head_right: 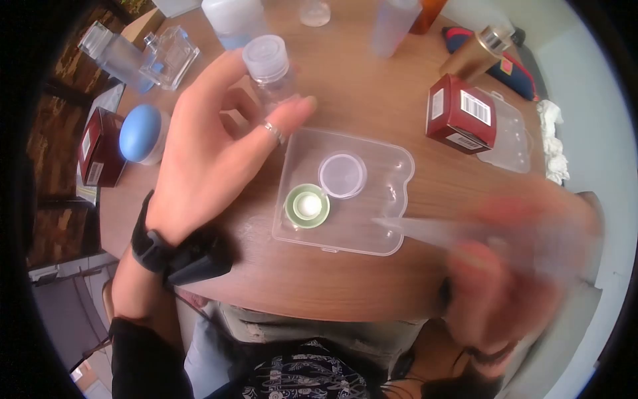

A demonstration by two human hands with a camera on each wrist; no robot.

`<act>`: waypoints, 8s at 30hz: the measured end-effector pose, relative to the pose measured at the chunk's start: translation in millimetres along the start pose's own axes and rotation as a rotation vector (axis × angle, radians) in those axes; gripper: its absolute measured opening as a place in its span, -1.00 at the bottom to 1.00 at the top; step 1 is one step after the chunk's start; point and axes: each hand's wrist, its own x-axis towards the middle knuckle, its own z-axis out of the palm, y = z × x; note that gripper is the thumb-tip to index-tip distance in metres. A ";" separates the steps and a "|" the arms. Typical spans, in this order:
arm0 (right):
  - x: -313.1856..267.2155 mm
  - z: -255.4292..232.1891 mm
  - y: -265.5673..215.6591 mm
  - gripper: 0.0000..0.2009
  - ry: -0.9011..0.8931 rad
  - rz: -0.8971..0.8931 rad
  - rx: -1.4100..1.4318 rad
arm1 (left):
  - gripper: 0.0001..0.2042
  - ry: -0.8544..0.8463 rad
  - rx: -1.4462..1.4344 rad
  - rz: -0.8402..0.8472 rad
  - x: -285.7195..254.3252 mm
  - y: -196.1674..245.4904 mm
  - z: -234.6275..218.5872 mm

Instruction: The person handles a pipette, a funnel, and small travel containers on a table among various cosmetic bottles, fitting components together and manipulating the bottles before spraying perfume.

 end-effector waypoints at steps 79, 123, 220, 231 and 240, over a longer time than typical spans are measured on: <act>21.0 21.0 -11.3 -0.63 0.221 0.581 0.805 | -0.49 -0.322 0.163 0.156 16.3 9.1 -13.2; -10.4 31.0 35.8 -0.56 0.125 0.150 0.688 | -0.60 0.203 -0.209 -0.044 11.6 -2.8 -1.1; 34.1 37.2 15.8 -0.87 0.294 0.061 0.955 | -0.74 -0.101 -0.031 -0.023 9.9 6.5 -1.1; 35.1 38.3 12.9 -0.85 0.324 0.049 0.938 | -0.73 -0.180 0.523 0.325 78.4 29.6 13.0; 37.2 42.2 10.0 -0.84 0.445 0.016 0.937 | -0.76 -0.368 0.754 0.184 93.4 18.1 16.9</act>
